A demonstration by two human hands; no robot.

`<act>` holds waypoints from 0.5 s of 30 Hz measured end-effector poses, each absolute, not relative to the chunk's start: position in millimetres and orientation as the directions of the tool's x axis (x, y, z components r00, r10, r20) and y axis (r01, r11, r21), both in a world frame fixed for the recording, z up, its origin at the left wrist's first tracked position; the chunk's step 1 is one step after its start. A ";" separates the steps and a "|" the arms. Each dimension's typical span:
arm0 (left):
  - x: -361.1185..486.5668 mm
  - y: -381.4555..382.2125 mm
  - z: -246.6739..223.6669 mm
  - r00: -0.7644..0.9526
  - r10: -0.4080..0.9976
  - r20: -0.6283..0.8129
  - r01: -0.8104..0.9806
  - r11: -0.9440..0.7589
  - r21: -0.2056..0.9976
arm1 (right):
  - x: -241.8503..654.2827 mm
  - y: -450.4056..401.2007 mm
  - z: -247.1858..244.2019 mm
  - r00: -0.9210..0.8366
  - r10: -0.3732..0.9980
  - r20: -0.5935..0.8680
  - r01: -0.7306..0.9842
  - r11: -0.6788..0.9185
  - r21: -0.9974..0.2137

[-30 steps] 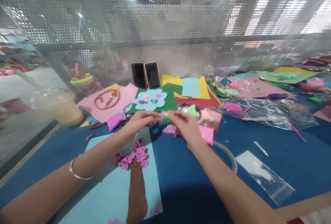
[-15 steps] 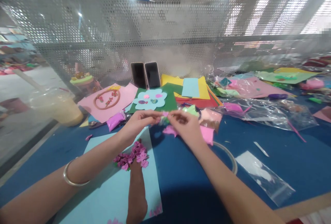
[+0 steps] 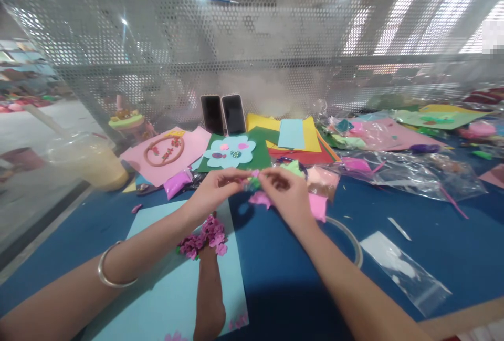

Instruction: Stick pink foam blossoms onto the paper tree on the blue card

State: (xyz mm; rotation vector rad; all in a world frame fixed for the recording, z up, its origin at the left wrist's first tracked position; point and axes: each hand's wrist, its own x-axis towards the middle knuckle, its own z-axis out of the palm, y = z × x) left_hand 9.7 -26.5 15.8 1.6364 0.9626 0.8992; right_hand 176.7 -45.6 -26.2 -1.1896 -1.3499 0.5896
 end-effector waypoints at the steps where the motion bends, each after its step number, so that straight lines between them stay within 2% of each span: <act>1: 9.9 -27.2 16.1 0.406 0.904 0.132 0.182 -0.221 0.958 | 176.7 -46.0 -25.8 0.206 0.884 0.420 0.298 0.352 -0.887; 3: 10.5 -28.6 16.5 0.399 0.906 0.141 0.187 -0.231 0.955 | 176.6 -46.8 -25.1 0.215 0.877 0.429 0.313 0.355 -0.881; 9: 11.1 -32.0 17.9 0.403 0.915 0.022 0.103 -0.069 0.992 | 174.9 -48.8 -24.3 0.175 0.864 0.473 0.358 0.392 -0.848; 15: 12.8 -34.8 19.9 0.390 0.920 -0.038 0.079 0.008 0.997 | 173.2 -50.3 -24.2 0.207 0.789 0.578 0.458 0.444 -0.770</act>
